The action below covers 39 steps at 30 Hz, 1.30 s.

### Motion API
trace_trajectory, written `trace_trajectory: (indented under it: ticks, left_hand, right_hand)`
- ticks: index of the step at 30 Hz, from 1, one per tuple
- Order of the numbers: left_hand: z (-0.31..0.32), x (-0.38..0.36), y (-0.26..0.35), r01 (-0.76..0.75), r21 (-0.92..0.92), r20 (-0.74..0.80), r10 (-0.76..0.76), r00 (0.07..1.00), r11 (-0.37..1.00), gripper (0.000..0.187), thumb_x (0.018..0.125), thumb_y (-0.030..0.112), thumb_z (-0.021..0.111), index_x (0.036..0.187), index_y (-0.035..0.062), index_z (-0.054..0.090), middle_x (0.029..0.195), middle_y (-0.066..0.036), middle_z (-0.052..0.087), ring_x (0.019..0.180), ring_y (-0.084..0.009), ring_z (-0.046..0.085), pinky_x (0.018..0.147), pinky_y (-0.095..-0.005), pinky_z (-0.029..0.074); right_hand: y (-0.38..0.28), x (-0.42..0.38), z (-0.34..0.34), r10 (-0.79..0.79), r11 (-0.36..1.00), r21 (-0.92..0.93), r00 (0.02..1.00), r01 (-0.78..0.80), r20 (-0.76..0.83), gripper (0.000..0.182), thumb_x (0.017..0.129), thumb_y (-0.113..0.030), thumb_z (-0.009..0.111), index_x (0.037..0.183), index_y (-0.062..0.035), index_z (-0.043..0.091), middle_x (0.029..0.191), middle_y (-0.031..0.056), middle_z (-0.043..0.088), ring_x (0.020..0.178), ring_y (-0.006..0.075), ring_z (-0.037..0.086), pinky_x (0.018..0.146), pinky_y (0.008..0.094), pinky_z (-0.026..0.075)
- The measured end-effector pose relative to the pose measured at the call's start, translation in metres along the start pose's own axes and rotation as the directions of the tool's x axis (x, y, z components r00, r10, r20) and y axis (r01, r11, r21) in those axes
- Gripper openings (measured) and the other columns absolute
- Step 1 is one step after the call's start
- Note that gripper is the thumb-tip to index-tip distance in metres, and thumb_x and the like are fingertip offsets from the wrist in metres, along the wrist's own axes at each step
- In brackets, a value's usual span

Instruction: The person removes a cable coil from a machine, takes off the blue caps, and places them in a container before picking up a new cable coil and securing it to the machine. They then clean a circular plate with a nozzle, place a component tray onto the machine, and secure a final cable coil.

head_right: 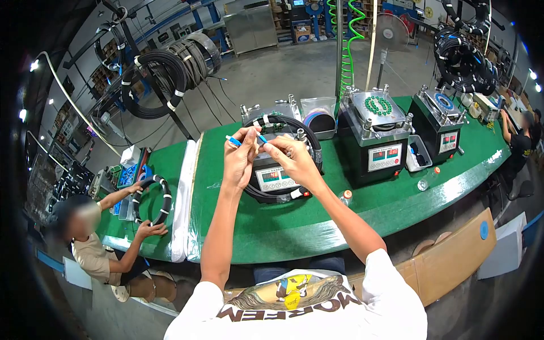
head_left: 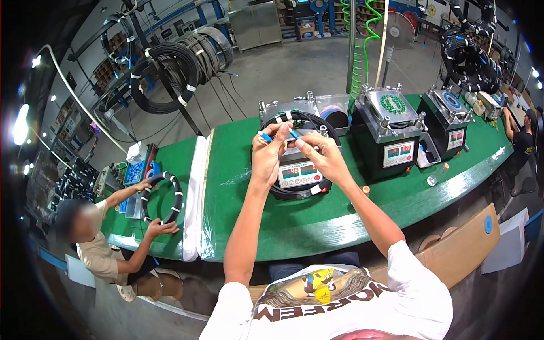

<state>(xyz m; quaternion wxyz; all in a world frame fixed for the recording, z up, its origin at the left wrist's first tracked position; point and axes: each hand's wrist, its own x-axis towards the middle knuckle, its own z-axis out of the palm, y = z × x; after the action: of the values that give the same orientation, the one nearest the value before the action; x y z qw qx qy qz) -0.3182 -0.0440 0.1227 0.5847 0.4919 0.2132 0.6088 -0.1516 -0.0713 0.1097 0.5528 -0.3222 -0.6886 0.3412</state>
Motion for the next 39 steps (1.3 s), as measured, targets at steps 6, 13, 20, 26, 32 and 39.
trace_trajectory:
  ticks: [6,13,20,26,32,39]
  left_hand:
    - [0.000,-0.003,-0.001,0.050,0.007,-0.010,-0.050,0.999,0.999,0.023,0.101,0.021,0.069,0.104,-0.0013,0.067,0.067,0.005,0.052,0.054,-0.0021,0.039,0.054,-0.0190,0.038]
    - [0.004,-0.007,-0.008,0.021,0.001,-0.045,-0.021,0.999,1.000,0.022,0.100,0.022,0.069,0.103,0.0001,0.066,0.073,0.004,0.054,0.059,-0.0016,0.041,0.056,-0.0181,0.038]
    - [0.003,-0.011,-0.019,-0.035,-0.021,-0.089,0.033,0.995,0.999,0.020,0.101,0.024,0.069,0.098,0.0040,0.066,0.086,0.004,0.062,0.074,-0.0022,0.057,0.063,-0.0192,0.047]
    - [0.008,-0.016,-0.024,-0.013,-0.172,-0.113,-0.007,0.994,0.985,0.018,0.101,0.024,0.069,0.103,0.0066,0.064,0.089,0.003,0.063,0.068,-0.0013,0.052,0.061,-0.0190,0.045]
    - [-0.002,-0.016,-0.017,0.032,-0.030,-0.037,-0.033,0.999,0.999,0.022,0.105,0.023,0.063,0.110,0.0023,0.069,0.083,0.005,0.061,0.067,-0.0002,0.048,0.058,-0.0186,0.037]
    - [-0.018,-0.021,-0.022,0.014,0.030,0.041,-0.015,0.999,0.999,0.017,0.106,0.019,0.060,0.110,0.0041,0.067,0.090,0.005,0.061,0.069,-0.0004,0.042,0.059,-0.0176,0.035]
  right_hand:
    - [0.007,-0.005,0.010,0.074,0.995,0.074,0.995,-0.069,-0.060,0.025,0.103,-0.019,0.063,0.102,0.0038,0.073,0.071,-0.0004,0.056,0.065,0.0064,0.043,0.056,0.0273,0.035]
    - [0.009,-0.007,0.016,0.093,0.991,0.103,0.990,-0.082,-0.109,0.023,0.103,-0.017,0.062,0.101,0.0039,0.072,0.068,-0.0033,0.052,0.061,0.0035,0.042,0.052,0.0252,0.033]
    - [0.000,-0.007,0.022,0.044,0.999,0.034,0.987,-0.039,-0.155,0.021,0.101,-0.012,0.062,0.104,0.0070,0.071,0.071,0.0067,0.065,0.063,0.0073,0.055,0.055,0.0257,0.043]
    - [-0.002,-0.003,0.025,-0.119,0.977,-0.199,0.978,0.084,-0.173,0.022,0.100,-0.011,0.062,0.100,0.0085,0.070,0.075,0.0124,0.069,0.062,0.0135,0.061,0.056,0.0317,0.047]
    - [-0.004,-0.001,0.026,0.053,0.999,0.000,0.988,-0.053,-0.145,0.022,0.099,-0.012,0.063,0.098,0.0088,0.070,0.074,0.0132,0.070,0.065,0.0114,0.062,0.059,0.0308,0.048]
    - [0.001,-0.003,0.018,0.002,0.999,-0.042,0.998,-0.005,-0.070,0.023,0.099,-0.013,0.066,0.111,0.0061,0.070,0.090,0.0133,0.072,0.075,0.0145,0.067,0.068,0.0314,0.054]
